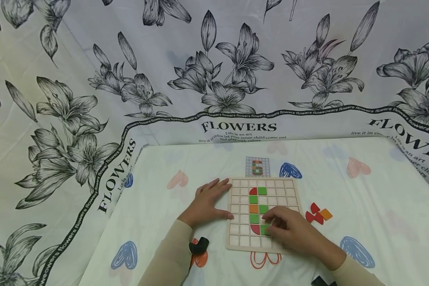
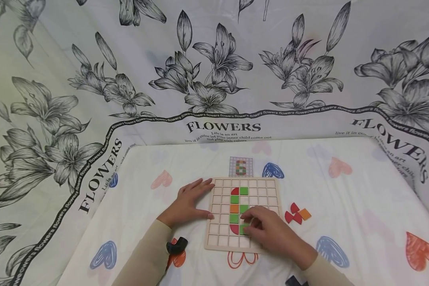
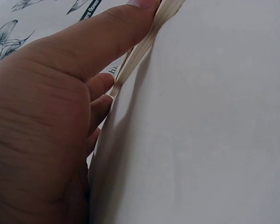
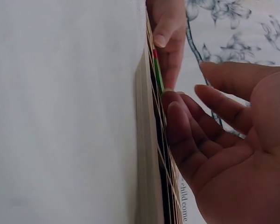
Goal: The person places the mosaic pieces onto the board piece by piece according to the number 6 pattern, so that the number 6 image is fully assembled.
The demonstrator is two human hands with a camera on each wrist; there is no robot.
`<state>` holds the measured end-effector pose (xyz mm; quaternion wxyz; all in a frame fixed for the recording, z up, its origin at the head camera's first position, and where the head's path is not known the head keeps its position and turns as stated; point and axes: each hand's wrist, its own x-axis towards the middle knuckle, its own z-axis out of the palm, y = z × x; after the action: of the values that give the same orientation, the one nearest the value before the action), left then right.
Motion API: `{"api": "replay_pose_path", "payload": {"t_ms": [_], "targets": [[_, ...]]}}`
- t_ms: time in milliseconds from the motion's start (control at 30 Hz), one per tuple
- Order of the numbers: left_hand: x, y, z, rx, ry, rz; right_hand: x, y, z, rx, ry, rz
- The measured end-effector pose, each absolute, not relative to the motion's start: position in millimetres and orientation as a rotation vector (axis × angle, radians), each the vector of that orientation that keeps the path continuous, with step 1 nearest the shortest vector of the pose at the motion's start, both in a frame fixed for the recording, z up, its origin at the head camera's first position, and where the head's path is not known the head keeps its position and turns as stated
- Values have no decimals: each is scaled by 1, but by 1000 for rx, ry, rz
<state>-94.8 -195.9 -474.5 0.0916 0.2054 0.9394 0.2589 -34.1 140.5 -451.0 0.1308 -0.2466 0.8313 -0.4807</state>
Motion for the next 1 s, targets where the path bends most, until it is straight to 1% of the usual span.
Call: {"api": "replay_pose_path", "payload": {"t_ms": [300, 700, 1000], "targets": [[-96, -197, -476, 606, 2792, 752, -42, 152, -448, -619, 2289, -1581], [-97, -199, -479, 610, 2793, 759, -48, 169, -443, -714, 2175, -1748], [-96, -197, -478, 610, 2789, 773, -51, 183, -432, -662, 2211, -1735]]}}
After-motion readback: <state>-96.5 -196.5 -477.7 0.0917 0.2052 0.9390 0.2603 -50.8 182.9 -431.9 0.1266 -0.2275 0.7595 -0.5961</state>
